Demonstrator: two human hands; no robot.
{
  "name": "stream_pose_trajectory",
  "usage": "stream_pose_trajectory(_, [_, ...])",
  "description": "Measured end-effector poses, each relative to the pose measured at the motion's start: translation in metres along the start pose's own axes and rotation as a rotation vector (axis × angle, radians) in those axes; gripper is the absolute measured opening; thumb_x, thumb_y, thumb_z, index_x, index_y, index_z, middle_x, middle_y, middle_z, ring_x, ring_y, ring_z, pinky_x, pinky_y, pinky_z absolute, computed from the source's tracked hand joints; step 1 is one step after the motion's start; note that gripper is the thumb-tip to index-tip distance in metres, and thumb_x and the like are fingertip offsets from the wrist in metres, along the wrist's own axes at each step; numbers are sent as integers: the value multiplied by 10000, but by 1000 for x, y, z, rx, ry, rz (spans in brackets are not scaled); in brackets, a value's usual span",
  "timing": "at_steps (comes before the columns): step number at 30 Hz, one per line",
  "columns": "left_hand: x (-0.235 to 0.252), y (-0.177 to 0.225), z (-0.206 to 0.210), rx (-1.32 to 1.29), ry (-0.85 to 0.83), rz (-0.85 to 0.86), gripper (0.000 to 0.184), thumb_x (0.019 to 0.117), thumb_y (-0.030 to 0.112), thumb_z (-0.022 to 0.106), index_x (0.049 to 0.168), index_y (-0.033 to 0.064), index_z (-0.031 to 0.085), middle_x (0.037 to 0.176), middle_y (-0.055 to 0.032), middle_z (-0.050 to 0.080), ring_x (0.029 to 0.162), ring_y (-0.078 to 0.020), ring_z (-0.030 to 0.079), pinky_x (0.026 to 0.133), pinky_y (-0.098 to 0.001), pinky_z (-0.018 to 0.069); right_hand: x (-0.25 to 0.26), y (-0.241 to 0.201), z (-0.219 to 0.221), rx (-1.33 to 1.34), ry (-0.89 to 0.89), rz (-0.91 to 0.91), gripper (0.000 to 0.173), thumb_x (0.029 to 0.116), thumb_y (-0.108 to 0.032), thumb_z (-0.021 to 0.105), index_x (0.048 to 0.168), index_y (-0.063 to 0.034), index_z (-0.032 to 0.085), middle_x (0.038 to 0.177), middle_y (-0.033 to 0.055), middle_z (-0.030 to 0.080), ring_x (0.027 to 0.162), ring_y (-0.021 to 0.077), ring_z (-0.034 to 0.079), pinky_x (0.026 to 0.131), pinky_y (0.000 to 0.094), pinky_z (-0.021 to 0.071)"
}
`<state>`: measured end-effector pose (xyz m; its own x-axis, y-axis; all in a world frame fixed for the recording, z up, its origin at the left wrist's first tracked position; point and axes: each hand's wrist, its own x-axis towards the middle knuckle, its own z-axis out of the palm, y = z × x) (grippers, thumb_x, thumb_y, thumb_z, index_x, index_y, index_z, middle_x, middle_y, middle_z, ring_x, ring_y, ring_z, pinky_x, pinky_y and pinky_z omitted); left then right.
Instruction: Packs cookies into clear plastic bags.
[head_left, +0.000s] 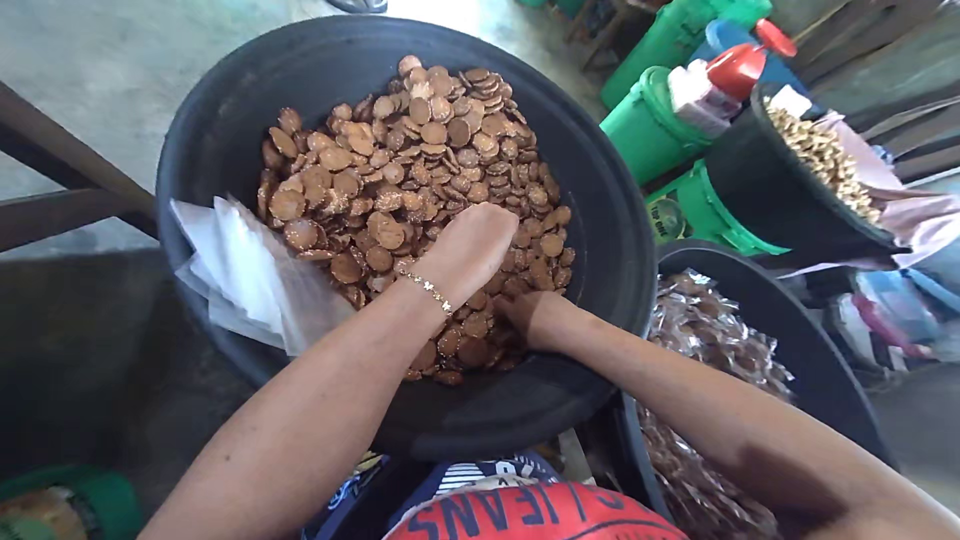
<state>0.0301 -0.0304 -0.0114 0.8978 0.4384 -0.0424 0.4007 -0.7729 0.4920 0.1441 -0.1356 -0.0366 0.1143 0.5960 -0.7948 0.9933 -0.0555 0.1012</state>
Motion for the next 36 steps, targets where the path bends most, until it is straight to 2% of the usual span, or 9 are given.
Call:
stream_pose_trajectory(4, [0, -2, 2, -8, 27, 13, 190, 1005, -5, 537, 1104, 4, 699, 1072, -158, 704, 1065, -317, 678, 949, -459, 533, 3, 8, 1, -3, 4, 54, 412, 1079, -47, 412, 1488, -4, 436, 1348, 335, 570, 1254, 526, 565, 1015, 661, 446])
stream_pose_trajectory(9, [0, -1, -2, -31, 67, 18, 210, 1013, -8, 517, 1109, 6, 702, 1081, -154, 709, 1072, -311, 679, 955, -455, 530, -10, 14, -10, 174, 95, 43, 385, 1056, -240, 559, 1348, 7, 603, 1305, 293, 622, 1261, 469, 577, 1045, 640, 429])
stream_pose_trajectory(16, [0, 1, 3, -76, 55, 30, 218, 1016, -4, 505, 1098, 12, 707, 1092, -148, 712, 1072, -307, 680, 954, -462, 532, 11, -3, 1, 93, -25, -16, 514, 1059, -367, 563, 1336, 66, 565, 1312, 323, 597, 1250, 500, 573, 1022, 671, 435])
stream_pose_trajectory(19, [-2, 0, 3, -58, 81, 35, 192, 1007, -3, 532, 1082, 12, 708, 1078, -152, 709, 1042, -306, 686, 932, -457, 541, 6, 18, 3, 105, 25, -163, 413, 1024, -244, 619, 1352, 5, 591, 1307, 292, 615, 1247, 480, 580, 1038, 666, 431])
stream_pose_trajectory(24, [2, -2, 8, -18, 73, 13, 249, 990, -35, 541, 1158, 27, 715, 1183, -153, 703, 1160, -329, 655, 1005, -480, 516, -19, 91, 16, 1060, 478, -405, 333, 980, -95, 552, 1301, -13, 583, 1146, 89, 687, 1024, 145, 672, 939, 332, 550])
stream_pose_trajectory(28, [6, 7, 13, -28, -125, -55, 219, 1008, 121, 558, 1124, 33, 722, 1090, -178, 703, 1073, -365, 668, 896, -560, 533, -23, 86, 18, 1837, 682, -566, 446, 828, -122, 697, 1261, -138, 589, 1113, 56, 706, 972, 192, 719, 894, 372, 612])
stream_pose_trajectory(32, [3, 9, 21, -353, 25, -75, 242, 937, 236, 728, 990, 0, 717, 918, -163, 704, 878, -315, 683, 786, -526, 538, -51, 28, -3, 969, 1047, -305, 423, 870, 84, 617, 1280, -18, 588, 1190, 76, 673, 1047, 124, 676, 895, 299, 579])
stream_pose_trajectory(34, [2, 9, 23, -453, 161, 4, 200, 911, 82, 720, 1087, -9, 700, 1030, -164, 697, 927, -275, 677, 831, -454, 551, -49, 21, -3, 453, 1235, -187, 370, 836, 81, 669, 1194, -6, 688, 1127, 158, 718, 1118, 323, 665, 949, 488, 537])
stream_pose_trajectory(36, [2, 14, 24, -440, 231, 45, 354, 911, -17, 672, 1263, -11, 640, 1278, -182, 628, 1081, -285, 656, 930, -425, 543, -47, 20, -5, 297, 1215, -80, 323, 875, 53, 674, 1192, 1, 707, 1105, 200, 727, 1085, 423, 676, 936, 563, 534])
